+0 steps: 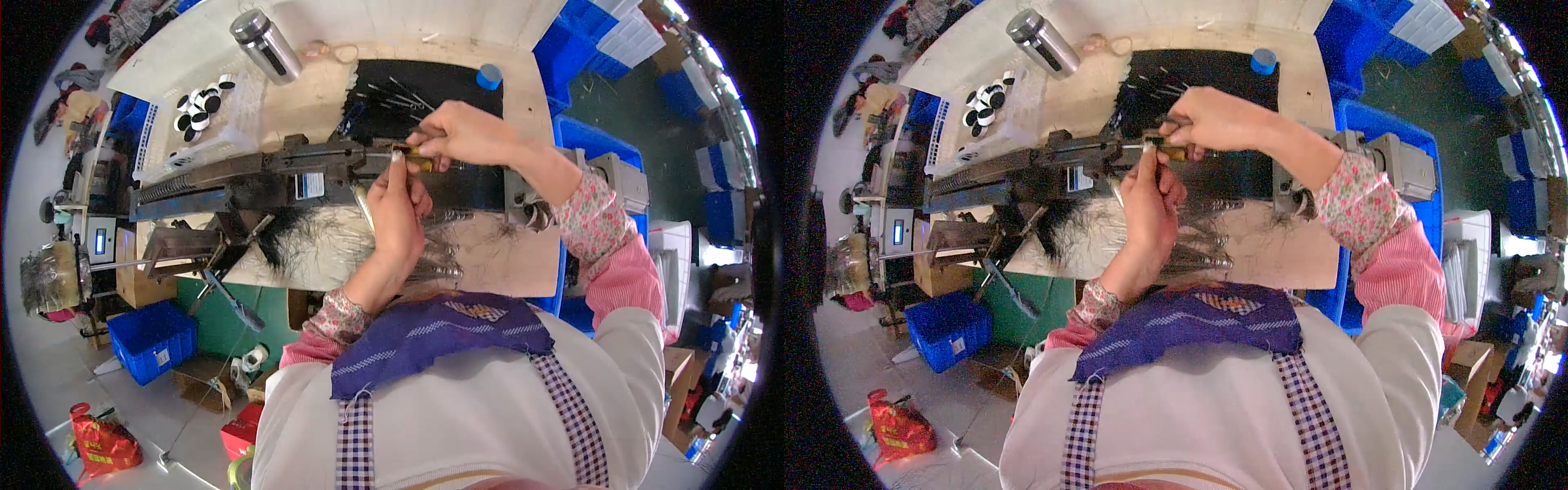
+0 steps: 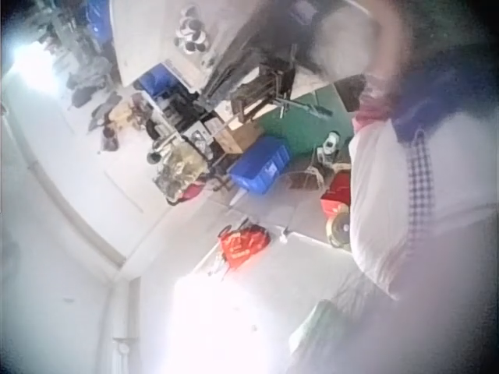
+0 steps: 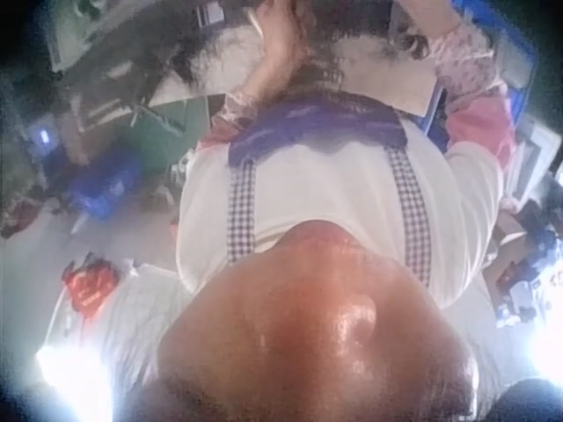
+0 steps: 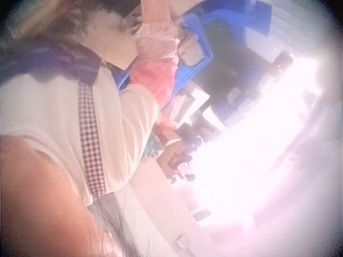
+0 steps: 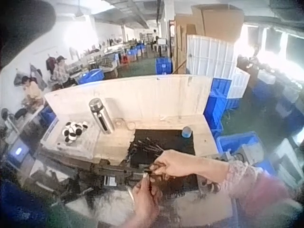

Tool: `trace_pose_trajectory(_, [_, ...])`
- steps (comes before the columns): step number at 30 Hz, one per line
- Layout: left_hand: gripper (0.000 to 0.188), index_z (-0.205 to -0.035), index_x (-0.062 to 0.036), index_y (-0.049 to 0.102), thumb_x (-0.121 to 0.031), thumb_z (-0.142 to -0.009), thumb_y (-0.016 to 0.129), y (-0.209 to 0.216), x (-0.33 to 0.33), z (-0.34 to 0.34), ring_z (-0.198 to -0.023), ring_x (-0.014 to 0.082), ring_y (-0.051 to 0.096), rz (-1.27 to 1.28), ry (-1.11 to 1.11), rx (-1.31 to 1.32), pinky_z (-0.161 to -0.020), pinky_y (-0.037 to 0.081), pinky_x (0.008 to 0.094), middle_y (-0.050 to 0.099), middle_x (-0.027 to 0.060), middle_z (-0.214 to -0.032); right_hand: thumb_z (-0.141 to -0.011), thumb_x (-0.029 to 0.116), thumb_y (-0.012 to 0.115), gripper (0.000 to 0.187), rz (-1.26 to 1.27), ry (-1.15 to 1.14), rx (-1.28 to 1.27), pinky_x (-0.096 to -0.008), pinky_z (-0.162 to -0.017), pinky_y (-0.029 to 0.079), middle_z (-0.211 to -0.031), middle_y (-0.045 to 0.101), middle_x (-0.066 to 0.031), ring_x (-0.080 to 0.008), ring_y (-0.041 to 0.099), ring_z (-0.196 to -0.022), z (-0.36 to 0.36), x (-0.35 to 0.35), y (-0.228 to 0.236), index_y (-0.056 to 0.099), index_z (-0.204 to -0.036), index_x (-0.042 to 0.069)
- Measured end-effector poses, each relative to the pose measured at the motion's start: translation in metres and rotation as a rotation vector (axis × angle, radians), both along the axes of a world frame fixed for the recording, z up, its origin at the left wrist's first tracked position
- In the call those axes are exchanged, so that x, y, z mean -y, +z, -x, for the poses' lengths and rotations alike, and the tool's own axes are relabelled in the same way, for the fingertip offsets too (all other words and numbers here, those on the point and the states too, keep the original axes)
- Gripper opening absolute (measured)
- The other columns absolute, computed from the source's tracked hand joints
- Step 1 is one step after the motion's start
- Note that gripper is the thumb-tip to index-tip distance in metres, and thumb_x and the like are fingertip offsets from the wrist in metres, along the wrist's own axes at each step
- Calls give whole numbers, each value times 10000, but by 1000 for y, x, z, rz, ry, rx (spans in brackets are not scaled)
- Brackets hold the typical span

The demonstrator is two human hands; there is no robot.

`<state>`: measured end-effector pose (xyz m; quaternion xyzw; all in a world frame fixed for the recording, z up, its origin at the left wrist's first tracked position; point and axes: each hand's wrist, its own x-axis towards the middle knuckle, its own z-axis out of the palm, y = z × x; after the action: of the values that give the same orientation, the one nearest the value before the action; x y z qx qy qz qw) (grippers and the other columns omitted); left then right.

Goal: Assembling hair extensions by securing hair bundles into clips using a specialized mechanical fixture and hand tools.

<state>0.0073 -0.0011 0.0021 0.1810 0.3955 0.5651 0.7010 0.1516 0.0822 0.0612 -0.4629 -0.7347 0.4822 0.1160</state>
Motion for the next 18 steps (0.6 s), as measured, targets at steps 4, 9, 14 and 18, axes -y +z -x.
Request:
trace_pose_trajectory(4, [296,-828,-91,515,-334,-993,481,-8,1,1,-448,102,324,-43,-27,-5,-461,291,269,383,-17,-556,-885,69,606,346,248,-9,-228,-265,-595,536,-805,665,-104,-136,629,-639,-8,-15,-4,572,-1203,-64])
trace_pose_trajectory(9, [534,-1191,-46,486,-519,-990,341,-12,-1,-1,-1027,205,544,-128,-214,60,-871,459,380,564,101,-1113,-912,116,593,318,375,60,-264,-300,-567,530,-790,640,-124,-171,622,-599,-6,-20,-10,570,-1176,-59])
trace_pose_trajectory(14, [721,-1305,-37,397,-641,-910,404,10,-6,7,-1254,248,415,-65,-184,581,-1091,312,407,471,131,-1267,-930,322,555,426,-420,273,171,-405,-902,446,-1063,591,-167,-317,580,-1014,-6,-9,7,557,-1255,47])
trace_pose_trajectory(18, [770,-1299,20,378,-628,-892,462,16,-11,27,-1279,323,385,27,-158,743,-1056,367,421,427,218,-1311,-936,340,509,445,-796,-195,424,-444,-857,457,-1023,545,-251,-388,548,-1005,-12,7,14,498,-1285,64])
